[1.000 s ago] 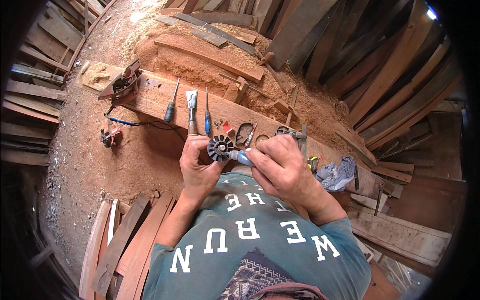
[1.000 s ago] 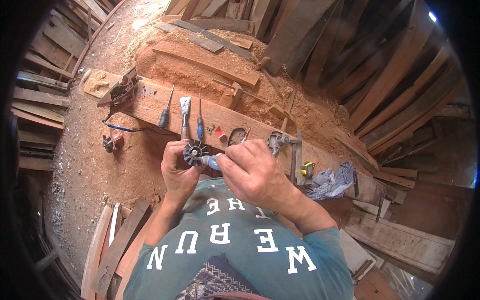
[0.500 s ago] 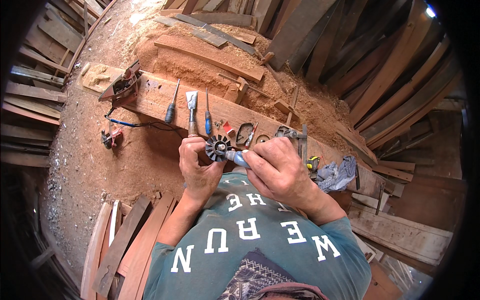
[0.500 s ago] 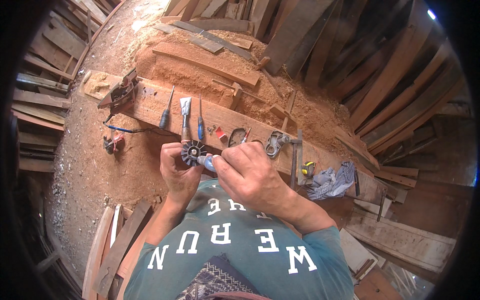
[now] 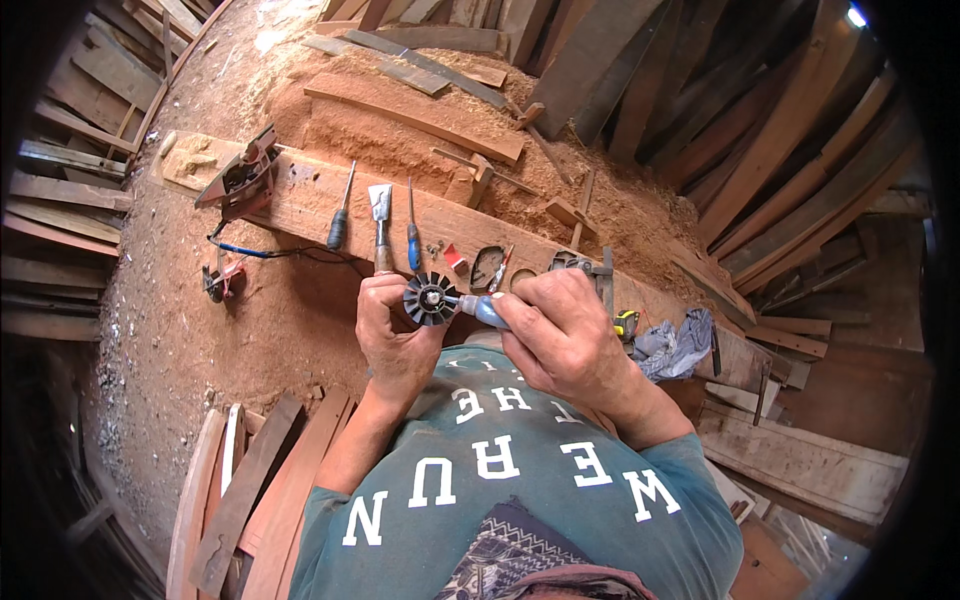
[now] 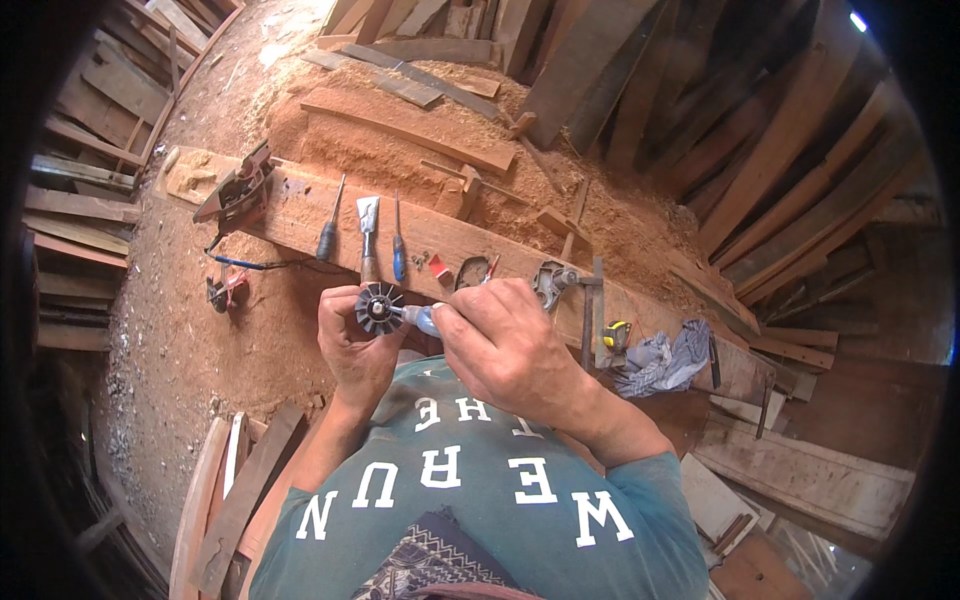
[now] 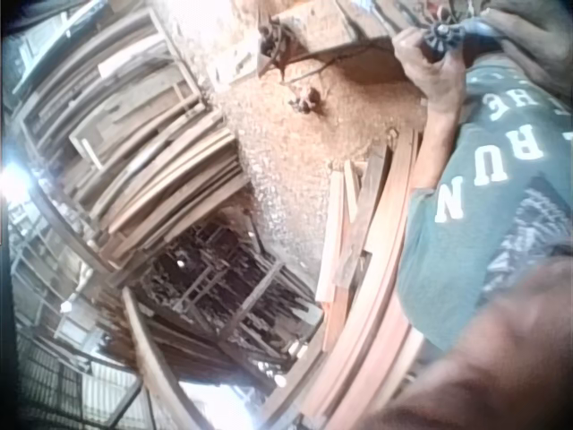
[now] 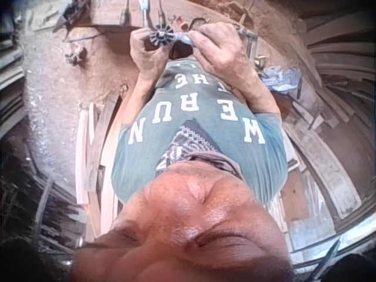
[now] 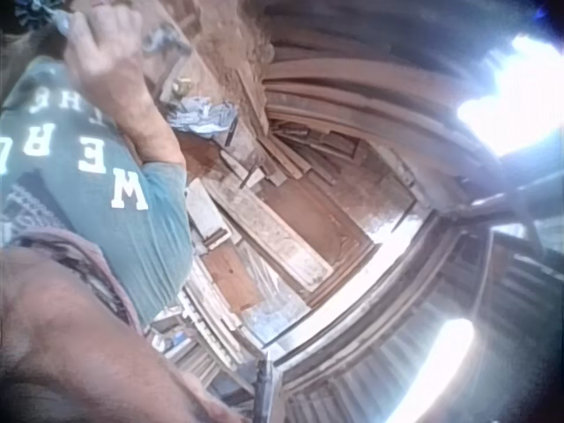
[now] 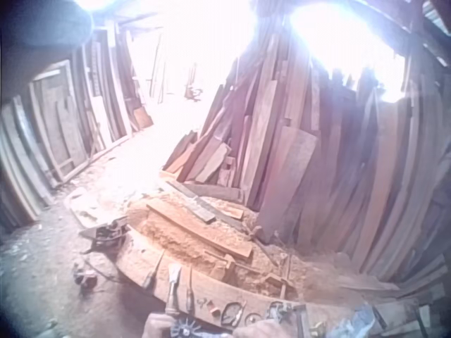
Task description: The person applies adhesive from a small tube to a circular mechanical part and assembles several metal components, including a gear, by hand. They work on a wooden workbench covered in sawdust in a workshop environment.
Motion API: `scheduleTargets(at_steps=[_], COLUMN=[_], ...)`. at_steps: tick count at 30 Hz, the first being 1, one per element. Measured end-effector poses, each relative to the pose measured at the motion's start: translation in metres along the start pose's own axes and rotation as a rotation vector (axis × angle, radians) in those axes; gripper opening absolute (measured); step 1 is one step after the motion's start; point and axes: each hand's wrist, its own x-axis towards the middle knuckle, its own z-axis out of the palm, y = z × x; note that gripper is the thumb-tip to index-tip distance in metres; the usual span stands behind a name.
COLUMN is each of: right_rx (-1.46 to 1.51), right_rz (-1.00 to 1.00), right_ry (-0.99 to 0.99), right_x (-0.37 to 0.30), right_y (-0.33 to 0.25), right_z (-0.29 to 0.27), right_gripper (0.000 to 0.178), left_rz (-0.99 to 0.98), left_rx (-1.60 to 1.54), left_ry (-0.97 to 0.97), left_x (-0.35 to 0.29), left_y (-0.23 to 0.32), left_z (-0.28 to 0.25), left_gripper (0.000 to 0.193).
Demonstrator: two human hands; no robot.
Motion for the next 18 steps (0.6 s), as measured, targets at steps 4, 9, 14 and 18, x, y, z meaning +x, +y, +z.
scheduleTargets(at_steps=[4,9,14,18], right_rx=[-0.007,0.0,0.001,0.027], right_rz=[-0.004,-0.012,-0.005,0.002], right_ry=[0.006,0.018,0.009,0.021], right_x=[0.002,0.003,0.002,0.003], right_y=[0.0,0.0,-0.003,-0.001], right_z=[-0.001,0.001,-0.001,0.001], right_gripper=[0.04,0.038,0.038,0.038], left_rz=[-0.006,0.028,-0.012,-0.019], left_rx=[0.0,-0.031,-0.062,-0.07], left_ry=[-0.01,-0.125,-0.016,-0.027], left_x=[-0.002,-0.006,-0.002,0.0], left_y=[-0.001,-0.009,0.002,0.005], left_z=[-0.001,-0.008,-0.002,-0.002], left_gripper=[0.048,0.053,0.042,0.042])
